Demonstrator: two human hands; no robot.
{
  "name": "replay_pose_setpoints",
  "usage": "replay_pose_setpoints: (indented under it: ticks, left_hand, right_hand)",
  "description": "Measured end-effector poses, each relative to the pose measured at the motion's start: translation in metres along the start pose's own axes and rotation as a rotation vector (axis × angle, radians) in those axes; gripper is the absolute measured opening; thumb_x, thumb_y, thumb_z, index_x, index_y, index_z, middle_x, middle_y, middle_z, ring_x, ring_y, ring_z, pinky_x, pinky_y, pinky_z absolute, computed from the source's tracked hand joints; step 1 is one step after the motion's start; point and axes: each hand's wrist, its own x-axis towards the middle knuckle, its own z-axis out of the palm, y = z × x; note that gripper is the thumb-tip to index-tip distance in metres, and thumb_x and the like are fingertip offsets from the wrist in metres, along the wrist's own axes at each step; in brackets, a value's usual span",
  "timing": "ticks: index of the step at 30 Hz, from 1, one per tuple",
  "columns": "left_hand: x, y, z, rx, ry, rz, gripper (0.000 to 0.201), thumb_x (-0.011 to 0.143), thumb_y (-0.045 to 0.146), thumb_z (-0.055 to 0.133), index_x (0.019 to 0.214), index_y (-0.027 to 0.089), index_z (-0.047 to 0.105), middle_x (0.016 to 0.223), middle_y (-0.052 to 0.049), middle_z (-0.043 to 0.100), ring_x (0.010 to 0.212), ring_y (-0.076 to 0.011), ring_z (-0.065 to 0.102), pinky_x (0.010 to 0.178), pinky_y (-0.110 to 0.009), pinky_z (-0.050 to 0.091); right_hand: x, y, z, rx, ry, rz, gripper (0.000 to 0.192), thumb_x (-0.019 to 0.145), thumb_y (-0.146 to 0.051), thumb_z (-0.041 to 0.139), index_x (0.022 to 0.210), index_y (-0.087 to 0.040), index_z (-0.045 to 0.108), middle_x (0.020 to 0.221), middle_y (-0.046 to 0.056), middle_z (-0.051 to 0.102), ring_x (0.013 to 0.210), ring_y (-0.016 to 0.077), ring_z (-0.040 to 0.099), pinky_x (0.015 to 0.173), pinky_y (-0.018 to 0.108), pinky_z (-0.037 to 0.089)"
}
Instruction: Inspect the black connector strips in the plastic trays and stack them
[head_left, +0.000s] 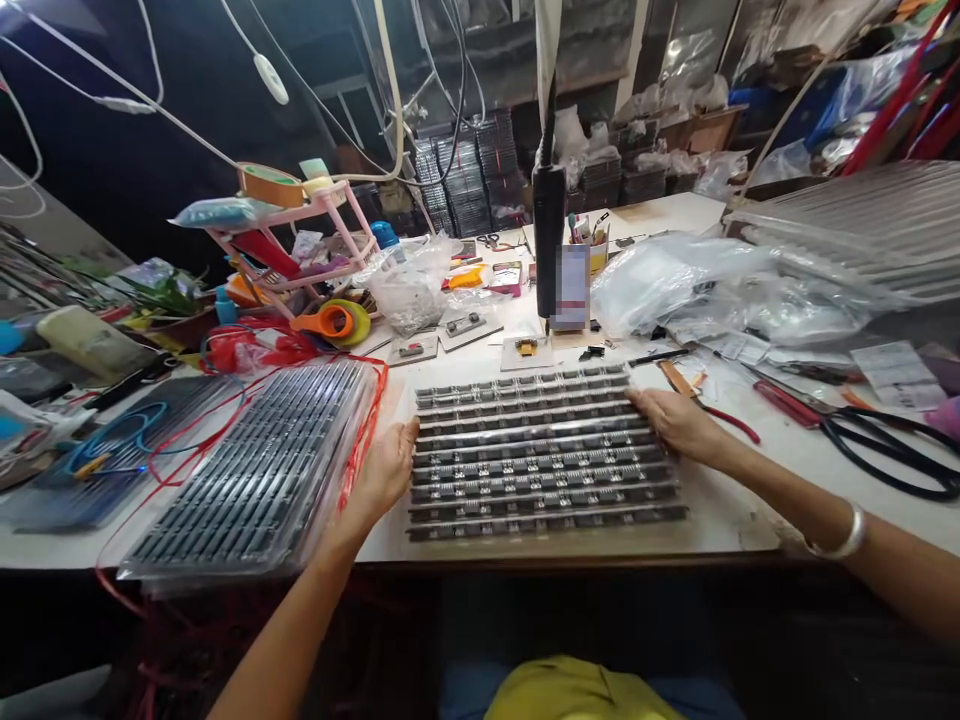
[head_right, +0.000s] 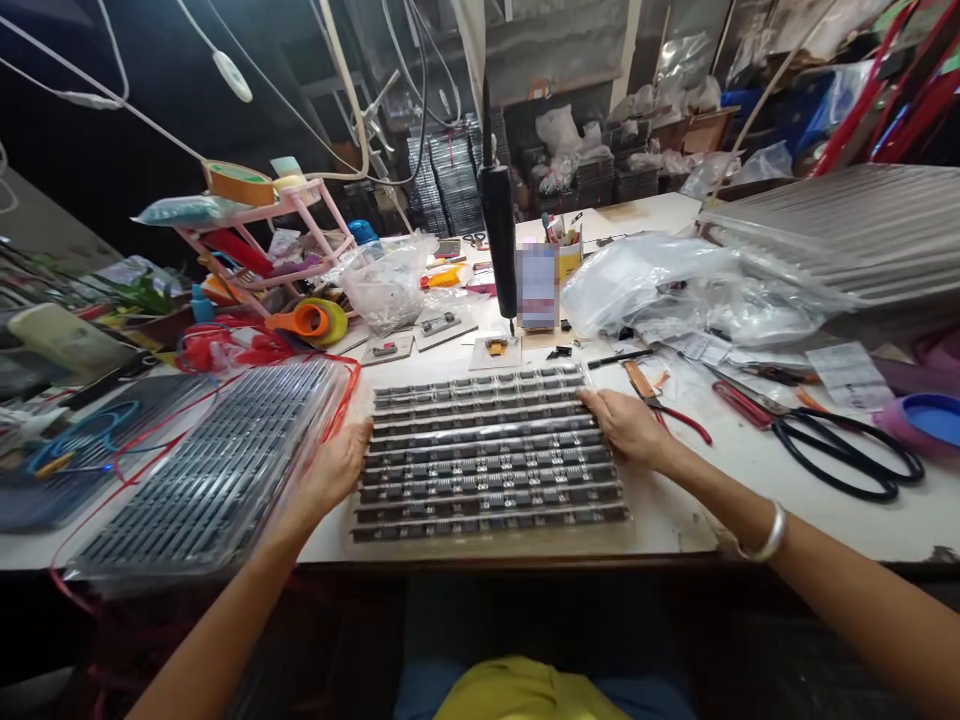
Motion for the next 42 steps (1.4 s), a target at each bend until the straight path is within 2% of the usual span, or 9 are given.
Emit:
replay_pose_setpoints:
  ticks: [8,11,14,17,25,30,34,37,42]
  left_hand:
    - [-0.015,-0.002,0.014,0.354,-0.235,-0.016,0.048,0.090,0.053,0.033,0.076,0.016,0.061,0.073,-0.014,0.065,0.079,-0.0302,0.063,0.075,-0.042,0.044]
    - [-0.041,-0.012,0.011,0.356,-0.192,0.014,0.050,0.093,0.050,0.029,0.102,0.014,0.062,0.092,-0.014,0.064,0.089,-0.0279,0.061,0.080,-0.042,0.045]
    - [-0.071,-0.024,0.015,0.275,-0.028,0.075,0.049,0.093,0.047,0.032,0.124,0.017,0.056,0.107,-0.012,0.059,0.096,-0.0255,0.055,0.088,-0.043,0.044]
    - [-0.081,-0.026,0.023,0.214,0.052,0.062,0.046,0.094,0.043,0.034,0.123,0.020,0.059,0.112,-0.011,0.057,0.098,-0.0258,0.052,0.091,-0.047,0.042]
    - [-0.070,-0.026,0.021,0.074,-0.013,0.007,0.039,0.091,0.040,0.040,0.119,0.025,0.063,0.123,-0.008,0.059,0.112,-0.0276,0.050,0.097,-0.052,0.039]
    - [-0.071,-0.034,0.021,-0.172,0.015,0.006,0.039,0.090,0.043,0.044,0.117,0.023,0.065,0.127,-0.009,0.059,0.121,-0.0248,0.049,0.107,-0.049,0.034]
    - [-0.077,-0.022,0.016,-0.416,-0.003,-0.086,0.044,0.089,0.046,0.047,0.125,0.023,0.060,0.129,-0.008,0.059,0.124,-0.0238,0.048,0.109,-0.045,0.034]
    - [-0.083,-0.009,-0.001,-0.685,0.155,-0.129,0.055,0.088,0.046,0.051,0.139,0.029,0.043,0.103,-0.004,0.066,0.091,-0.0163,0.061,0.087,-0.035,0.051]
    - [-0.076,-0.035,-0.064,-0.778,0.622,-0.266,0.063,0.077,0.040,0.065,0.136,0.041,0.043,0.063,0.008,0.045,0.051,-0.0050,0.037,0.051,-0.022,0.043]
  right_hand:
    - [-0.030,0.004,0.008,-0.309,-0.194,0.149,0.055,0.089,-0.064,0.028,0.078,-0.020,0.060,0.062,0.010,0.062,0.063,0.0296,0.062,0.057,0.038,0.042]
    - [-0.066,0.005,0.012,-0.263,-0.076,0.111,0.058,0.091,-0.062,0.027,0.113,-0.019,0.058,0.071,0.007,0.064,0.065,0.0266,0.063,0.056,0.037,0.045]
    - [-0.101,0.007,0.024,-0.136,0.125,-0.107,0.056,0.092,-0.057,0.033,0.132,-0.022,0.047,0.105,0.010,0.064,0.093,0.0257,0.062,0.076,0.038,0.049]
    - [-0.109,0.001,0.038,-0.202,0.205,-0.143,0.047,0.094,-0.047,0.033,0.136,-0.028,0.045,0.127,0.009,0.057,0.107,0.0288,0.057,0.082,0.044,0.047]
    - [-0.095,-0.009,0.057,-0.199,0.293,-0.243,0.051,0.096,-0.026,0.034,0.147,-0.029,0.029,0.138,0.012,0.052,0.125,0.0294,0.050,0.096,0.052,0.041]
    - [-0.099,-0.005,0.058,-0.010,0.293,-0.169,0.043,0.095,-0.031,0.038,0.137,-0.027,0.045,0.136,0.010,0.053,0.128,0.0296,0.047,0.102,0.056,0.040]
    - [-0.102,-0.027,0.045,0.202,0.305,-0.047,0.041,0.093,-0.037,0.043,0.132,-0.028,0.051,0.141,0.007,0.048,0.130,0.0301,0.045,0.105,0.056,0.040]
    - [-0.107,-0.054,0.023,0.348,0.371,-0.063,0.045,0.092,-0.033,0.045,0.137,-0.033,0.045,0.147,0.002,0.040,0.134,0.0312,0.038,0.109,0.057,0.035]
    - [-0.100,-0.058,-0.004,0.394,0.583,-0.151,0.046,0.089,-0.030,0.049,0.135,-0.039,0.047,0.144,0.001,0.042,0.130,0.0329,0.043,0.106,0.054,0.041]
